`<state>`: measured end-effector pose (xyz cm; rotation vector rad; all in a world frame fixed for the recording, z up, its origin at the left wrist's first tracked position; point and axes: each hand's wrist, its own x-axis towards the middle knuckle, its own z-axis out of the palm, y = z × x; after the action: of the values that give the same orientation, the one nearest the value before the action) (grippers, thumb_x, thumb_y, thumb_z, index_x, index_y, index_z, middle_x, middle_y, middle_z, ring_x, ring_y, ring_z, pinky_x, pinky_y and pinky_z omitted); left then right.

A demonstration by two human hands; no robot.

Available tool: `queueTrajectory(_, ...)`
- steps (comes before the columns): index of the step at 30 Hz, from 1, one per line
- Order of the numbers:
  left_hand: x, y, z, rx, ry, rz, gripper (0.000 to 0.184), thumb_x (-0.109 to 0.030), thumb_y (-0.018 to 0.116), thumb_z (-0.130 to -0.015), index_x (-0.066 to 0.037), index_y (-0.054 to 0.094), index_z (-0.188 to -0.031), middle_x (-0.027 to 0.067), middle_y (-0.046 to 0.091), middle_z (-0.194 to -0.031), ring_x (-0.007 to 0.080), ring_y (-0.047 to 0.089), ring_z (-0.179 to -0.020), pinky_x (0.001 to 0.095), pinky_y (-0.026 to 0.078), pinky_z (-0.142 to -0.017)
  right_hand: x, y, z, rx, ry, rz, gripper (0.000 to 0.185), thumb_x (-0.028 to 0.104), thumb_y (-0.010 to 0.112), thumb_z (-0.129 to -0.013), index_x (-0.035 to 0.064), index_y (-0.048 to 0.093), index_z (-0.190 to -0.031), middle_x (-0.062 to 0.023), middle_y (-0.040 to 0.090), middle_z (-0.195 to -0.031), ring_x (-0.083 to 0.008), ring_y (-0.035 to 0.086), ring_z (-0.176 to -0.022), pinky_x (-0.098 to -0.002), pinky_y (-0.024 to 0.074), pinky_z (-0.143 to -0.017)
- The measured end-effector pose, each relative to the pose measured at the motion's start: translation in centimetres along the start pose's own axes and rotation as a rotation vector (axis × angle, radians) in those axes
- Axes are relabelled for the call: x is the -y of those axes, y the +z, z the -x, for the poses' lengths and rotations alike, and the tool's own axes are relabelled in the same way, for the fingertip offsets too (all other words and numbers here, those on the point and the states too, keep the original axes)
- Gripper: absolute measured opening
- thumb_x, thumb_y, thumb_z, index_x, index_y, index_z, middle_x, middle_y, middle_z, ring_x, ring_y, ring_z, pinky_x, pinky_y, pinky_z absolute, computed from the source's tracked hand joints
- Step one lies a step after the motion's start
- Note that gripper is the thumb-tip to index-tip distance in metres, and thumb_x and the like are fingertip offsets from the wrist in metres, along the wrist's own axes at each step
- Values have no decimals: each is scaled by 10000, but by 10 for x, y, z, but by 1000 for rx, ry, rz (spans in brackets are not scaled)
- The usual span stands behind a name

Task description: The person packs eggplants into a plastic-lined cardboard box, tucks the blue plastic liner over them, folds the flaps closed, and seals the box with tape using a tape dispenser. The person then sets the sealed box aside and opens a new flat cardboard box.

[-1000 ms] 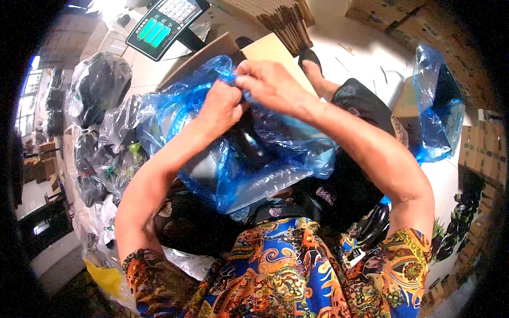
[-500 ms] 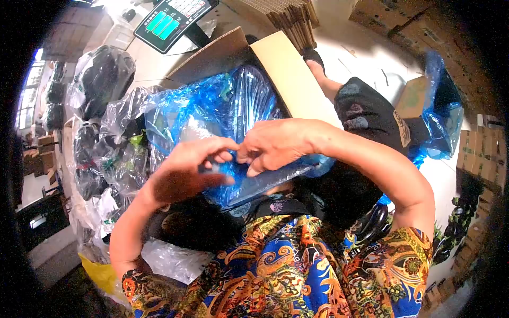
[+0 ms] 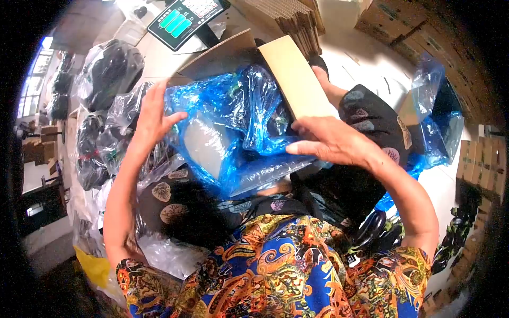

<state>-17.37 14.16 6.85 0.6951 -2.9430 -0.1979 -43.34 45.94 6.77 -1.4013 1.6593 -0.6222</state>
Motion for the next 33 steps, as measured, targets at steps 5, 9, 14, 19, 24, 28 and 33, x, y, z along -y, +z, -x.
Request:
queueTrajectory(5, 27, 7, 15, 605, -305, 250, 266, -191, 751, -770, -24, 631, -939, 207, 620, -821, 293, 605, -780, 382, 487, -744, 16, 19, 46, -132, 243, 8, 865, 448, 818, -722, -82, 469, -1310, -278, 566, -1241, -390, 579, -1129, -417, 482, -930)
queueTrajectory(9, -13, -9, 21, 580, -181, 595, 211, -176, 672, -837, -15, 554, -769, 94, 556, -682, 189, 497, -670, 345, 431, -646, 10, 52, 56, -230, 433, -64, 558, 224, 811, -737, -49, 570, -1160, -253, 637, -810, -370, 663, -773, -417, 505, -706)
queueTrajectory(14, -83, -48, 12, 385, -419, 1549, 266, -265, 671, -902, -35, 576, -998, 38, 597, -985, 156, 601, -916, 306, 515, -787, -5, 68, 62, 38, 532, -630, 220, 210, 723, -847, -8, 697, -858, -68, 697, -766, -113, 617, -692, -296, 483, -641)
queueTrajectory(19, -77, -29, 14, 372, -580, 1201, 442, -279, 702, -880, -34, 535, -1207, 81, 602, -1105, 148, 604, -915, 302, 532, -726, 44, 5, 72, -11, 77, -994, 172, 140, 683, -860, -14, 719, -925, -69, 720, -884, -142, 658, -852, -294, 501, -821)
queueTrajectory(24, -66, -5, 47, 186, -2, 294, 663, -266, 764, -763, 8, 486, -1298, 251, 598, -1136, 352, 646, -824, 432, 527, -757, 26, 0, 53, -352, 169, 8, 203, 115, 673, -844, 2, 635, -1009, -131, 671, -923, -217, 640, -814, -343, 510, -705)
queueTrajectory(28, -62, -5, 48, 866, 23, 149, 495, -210, 718, -768, -28, 578, -1207, 226, 658, -967, 358, 648, -925, 459, 509, -818, 36, 36, 42, -331, -180, 261, 361, 68, 745, -760, 43, 607, -1092, -134, 607, -1004, -324, 623, -846, -388, 514, -695)
queueTrajectory(33, -84, -33, 41, 735, 56, 849, 250, -196, 665, -864, -66, 662, -1077, 93, 676, -988, 254, 636, -913, 374, 520, -749, 74, 36, 5, -306, -375, 447, 305, 151, 716, -755, 13, 535, -959, -135, 567, -874, -321, 616, -814, -429, 511, -645)
